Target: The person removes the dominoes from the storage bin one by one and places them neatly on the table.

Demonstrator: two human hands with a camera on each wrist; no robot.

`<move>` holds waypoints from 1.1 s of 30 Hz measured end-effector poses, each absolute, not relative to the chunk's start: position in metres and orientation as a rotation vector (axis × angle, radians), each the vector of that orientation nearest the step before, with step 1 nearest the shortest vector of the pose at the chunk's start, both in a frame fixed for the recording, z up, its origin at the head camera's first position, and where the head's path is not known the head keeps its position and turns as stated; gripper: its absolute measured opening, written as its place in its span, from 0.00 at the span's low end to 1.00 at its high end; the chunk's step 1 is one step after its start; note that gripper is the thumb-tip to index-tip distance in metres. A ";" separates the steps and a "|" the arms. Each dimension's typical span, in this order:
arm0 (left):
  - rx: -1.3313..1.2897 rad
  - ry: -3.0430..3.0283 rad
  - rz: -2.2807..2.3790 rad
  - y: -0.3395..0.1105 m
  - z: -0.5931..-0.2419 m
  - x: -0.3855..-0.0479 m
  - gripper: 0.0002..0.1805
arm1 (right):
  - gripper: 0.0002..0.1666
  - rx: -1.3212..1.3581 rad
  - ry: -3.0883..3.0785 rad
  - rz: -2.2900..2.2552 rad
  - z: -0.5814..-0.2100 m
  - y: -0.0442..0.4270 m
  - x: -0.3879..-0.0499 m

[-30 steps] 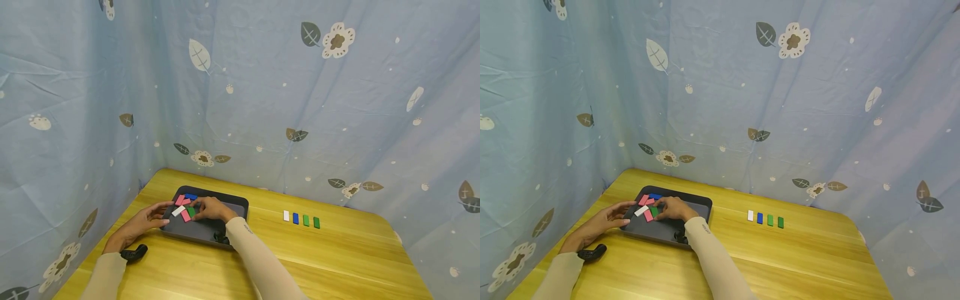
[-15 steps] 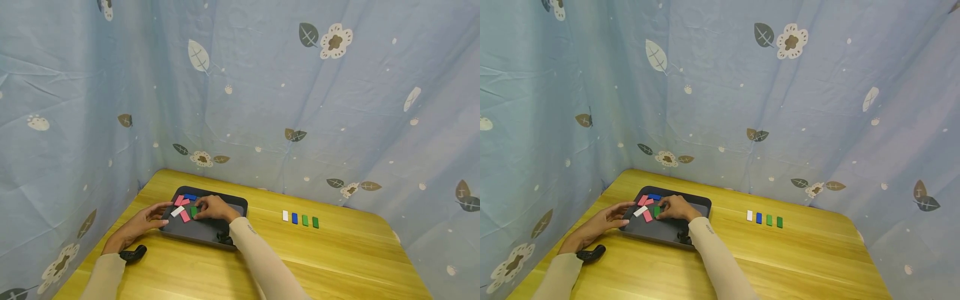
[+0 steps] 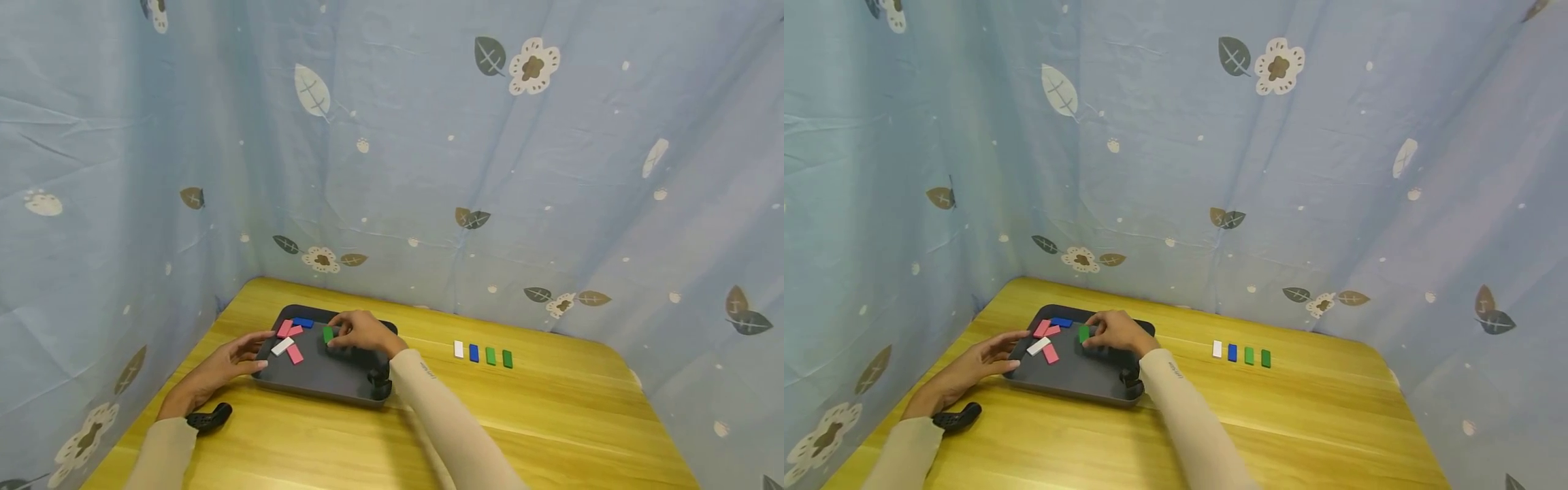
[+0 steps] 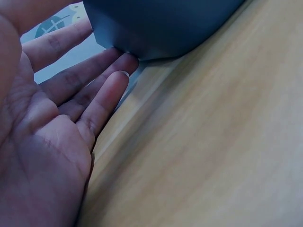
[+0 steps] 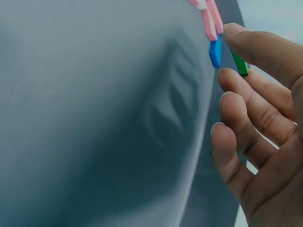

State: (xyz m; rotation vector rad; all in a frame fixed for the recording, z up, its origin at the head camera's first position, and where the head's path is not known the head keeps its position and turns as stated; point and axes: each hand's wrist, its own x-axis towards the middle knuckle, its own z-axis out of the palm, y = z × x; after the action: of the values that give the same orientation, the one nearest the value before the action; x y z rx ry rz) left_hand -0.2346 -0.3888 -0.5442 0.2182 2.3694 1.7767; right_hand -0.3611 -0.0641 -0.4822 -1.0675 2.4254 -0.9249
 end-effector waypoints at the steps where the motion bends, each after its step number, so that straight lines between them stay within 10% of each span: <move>1: 0.222 2.369 1.777 -0.389 -0.544 -0.234 0.36 | 0.27 -1.066 2.430 -0.926 -0.481 -0.062 -0.361; 33: 0.235 2.361 1.766 -0.390 -0.539 -0.235 0.37 | 0.27 -1.072 2.609 -0.904 -0.459 0.048 -0.363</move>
State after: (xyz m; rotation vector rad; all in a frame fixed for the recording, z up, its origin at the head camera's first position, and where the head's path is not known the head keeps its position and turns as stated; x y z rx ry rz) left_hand -0.2346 -0.3903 -0.5392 0.2353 2.3612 1.7657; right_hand -0.3633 0.0477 -0.4591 -1.0723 2.6092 -0.9044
